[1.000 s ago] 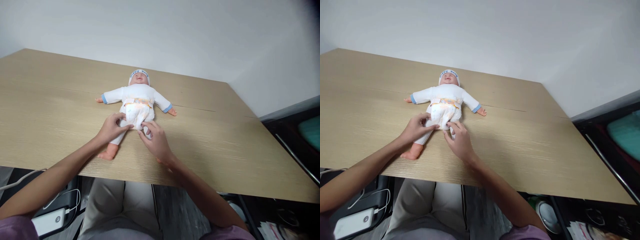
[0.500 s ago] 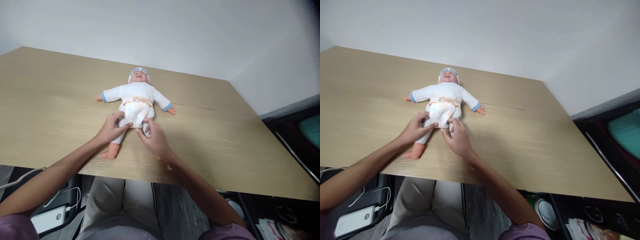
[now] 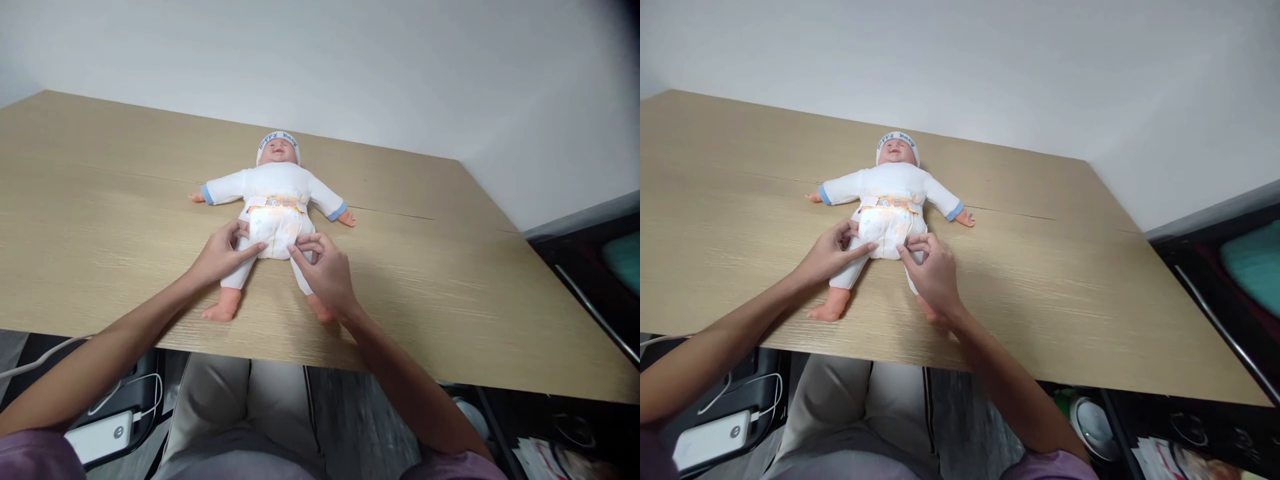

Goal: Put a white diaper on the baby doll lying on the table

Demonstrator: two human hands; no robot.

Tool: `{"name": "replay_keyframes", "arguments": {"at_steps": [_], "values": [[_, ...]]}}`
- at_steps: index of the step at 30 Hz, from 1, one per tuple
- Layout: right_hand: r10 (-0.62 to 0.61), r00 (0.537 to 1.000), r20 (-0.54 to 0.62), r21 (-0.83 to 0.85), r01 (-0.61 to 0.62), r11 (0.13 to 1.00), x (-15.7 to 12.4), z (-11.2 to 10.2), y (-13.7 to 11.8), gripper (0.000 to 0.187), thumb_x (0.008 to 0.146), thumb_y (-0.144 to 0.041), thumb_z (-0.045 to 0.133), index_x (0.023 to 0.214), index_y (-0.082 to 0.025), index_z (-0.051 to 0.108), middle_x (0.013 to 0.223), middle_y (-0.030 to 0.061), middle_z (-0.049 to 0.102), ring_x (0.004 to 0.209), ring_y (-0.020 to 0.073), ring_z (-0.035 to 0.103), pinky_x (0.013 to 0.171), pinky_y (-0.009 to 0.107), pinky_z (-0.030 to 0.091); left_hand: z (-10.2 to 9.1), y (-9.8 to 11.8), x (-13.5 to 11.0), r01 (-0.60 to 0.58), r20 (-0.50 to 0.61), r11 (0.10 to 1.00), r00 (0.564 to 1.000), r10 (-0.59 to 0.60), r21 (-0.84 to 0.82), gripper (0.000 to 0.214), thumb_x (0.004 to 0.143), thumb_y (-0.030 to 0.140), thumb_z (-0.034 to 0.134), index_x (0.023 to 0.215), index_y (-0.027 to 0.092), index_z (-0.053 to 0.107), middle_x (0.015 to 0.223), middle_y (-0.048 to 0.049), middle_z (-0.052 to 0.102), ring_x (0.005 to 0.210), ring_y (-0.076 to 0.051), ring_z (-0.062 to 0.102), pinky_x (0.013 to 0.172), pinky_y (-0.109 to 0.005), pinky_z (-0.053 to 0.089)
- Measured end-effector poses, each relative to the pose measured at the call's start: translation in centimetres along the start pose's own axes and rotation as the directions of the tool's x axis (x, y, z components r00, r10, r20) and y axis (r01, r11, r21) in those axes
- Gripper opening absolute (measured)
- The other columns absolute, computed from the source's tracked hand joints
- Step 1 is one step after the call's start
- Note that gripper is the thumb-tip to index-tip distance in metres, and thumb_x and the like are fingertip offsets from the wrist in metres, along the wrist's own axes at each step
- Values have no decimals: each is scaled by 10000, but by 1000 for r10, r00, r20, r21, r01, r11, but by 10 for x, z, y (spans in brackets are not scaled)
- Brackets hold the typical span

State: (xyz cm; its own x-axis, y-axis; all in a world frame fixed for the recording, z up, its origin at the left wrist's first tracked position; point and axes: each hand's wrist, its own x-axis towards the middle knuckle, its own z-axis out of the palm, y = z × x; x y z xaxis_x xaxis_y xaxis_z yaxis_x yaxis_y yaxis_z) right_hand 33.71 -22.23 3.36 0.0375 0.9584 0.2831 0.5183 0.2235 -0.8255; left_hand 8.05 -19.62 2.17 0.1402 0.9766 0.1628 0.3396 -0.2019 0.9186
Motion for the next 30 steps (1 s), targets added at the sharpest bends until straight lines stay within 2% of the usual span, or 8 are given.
{"name": "replay_keyframes", "arguments": {"at_steps": [3, 8, 11, 14, 18, 21, 24, 30], "values": [[-42, 999, 27, -62, 44, 997, 1, -1, 0, 298, 1020, -576, 778, 977, -281, 788, 1018, 38, 893, 884, 274, 763, 902, 436, 546, -1, 4, -2, 4, -4, 998, 1000, -4, 56, 496, 910, 591, 915, 1192, 210, 768, 1167, -80, 818, 1042, -278, 738, 909, -405, 528], [-79, 990, 117, -78, 88, 993, 2, 5, -1, 275, 1025, -533, 757, 945, -274, 804, 1002, 51, 868, 981, 289, 741, 979, 446, 518, -5, 15, 2, 53, 157, 995, 985, -65, 79, 510, 947, 678, 837, 1120, 199, 848, 1095, -88, 840, 973, -300, 726, 886, -437, 528], [-50, 991, 122, -10, 51, 999, 4, 11, 0, 327, 1002, -555, 754, 862, -259, 750, 974, 42, 819, 976, 271, 702, 956, 414, 507, -6, 19, 7, 161, 214, 983, 967, -140, -85, 582, 901, 709, 865, 1160, 188, 852, 1188, -106, 851, 1095, -336, 745, 950, -455, 554], [62, 988, 139, 155, -83, 984, 6, 12, 2, 411, 957, -643, 779, 870, -245, 724, 879, 14, 737, 858, 234, 640, 823, 361, 505, -7, 18, 9, 271, 252, 914, 947, -197, -302, 673, 837, 717, 924, 1240, 186, 840, 1281, -120, 848, 1197, -350, 749, 1004, -455, 580], [88, 984, 153, 165, -114, 980, 6, 6, 3, 456, 957, -703, 772, 958, -247, 774, 907, 23, 709, 862, 243, 621, 793, 369, 526, -11, 11, 10, 337, 253, 849, 935, -249, -407, 633, 832, 707, 946, 1171, 182, 845, 1213, -136, 856, 1088, -321, 778, 942, -444, 604], [-3, 999, 39, 22, 2, 1000, 4, 3, 7, 397, 971, -657, 776, 1018, -266, 825, 1139, 88, 739, 1108, 311, 658, 985, 473, 568, -17, 9, 8, 331, 248, 855, 937, -246, -399, 593, 843, 703, 937, 1121, 187, 844, 1190, -150, 857, 1027, -318, 787, 882, -446, 615], [-67, 996, 53, -49, 69, 996, 0, 0, 11, 356, 975, -609, 786, 1083, -276, 855, 1236, 118, 716, 1223, 342, 658, 1088, 557, 553, -26, 11, 2, 269, 248, 897, 950, -188, -350, 551, 878, 663, 921, 1169, 204, 838, 1276, -145, 847, 1118, -320, 789, 955, -451, 615], [-123, 969, 213, -15, 129, 991, -6, -25, 6, 332, 1043, -551, 749, 1224, -302, 872, 1199, 95, 751, 1027, 272, 694, 884, 444, 590, -53, 15, -13, 148, 200, 985, 971, -129, -86, 543, 974, 666, 819, 1335, 260, 805, 1379, -106, 819, 1179, -310, 760, 1017, -457, 581]]}}
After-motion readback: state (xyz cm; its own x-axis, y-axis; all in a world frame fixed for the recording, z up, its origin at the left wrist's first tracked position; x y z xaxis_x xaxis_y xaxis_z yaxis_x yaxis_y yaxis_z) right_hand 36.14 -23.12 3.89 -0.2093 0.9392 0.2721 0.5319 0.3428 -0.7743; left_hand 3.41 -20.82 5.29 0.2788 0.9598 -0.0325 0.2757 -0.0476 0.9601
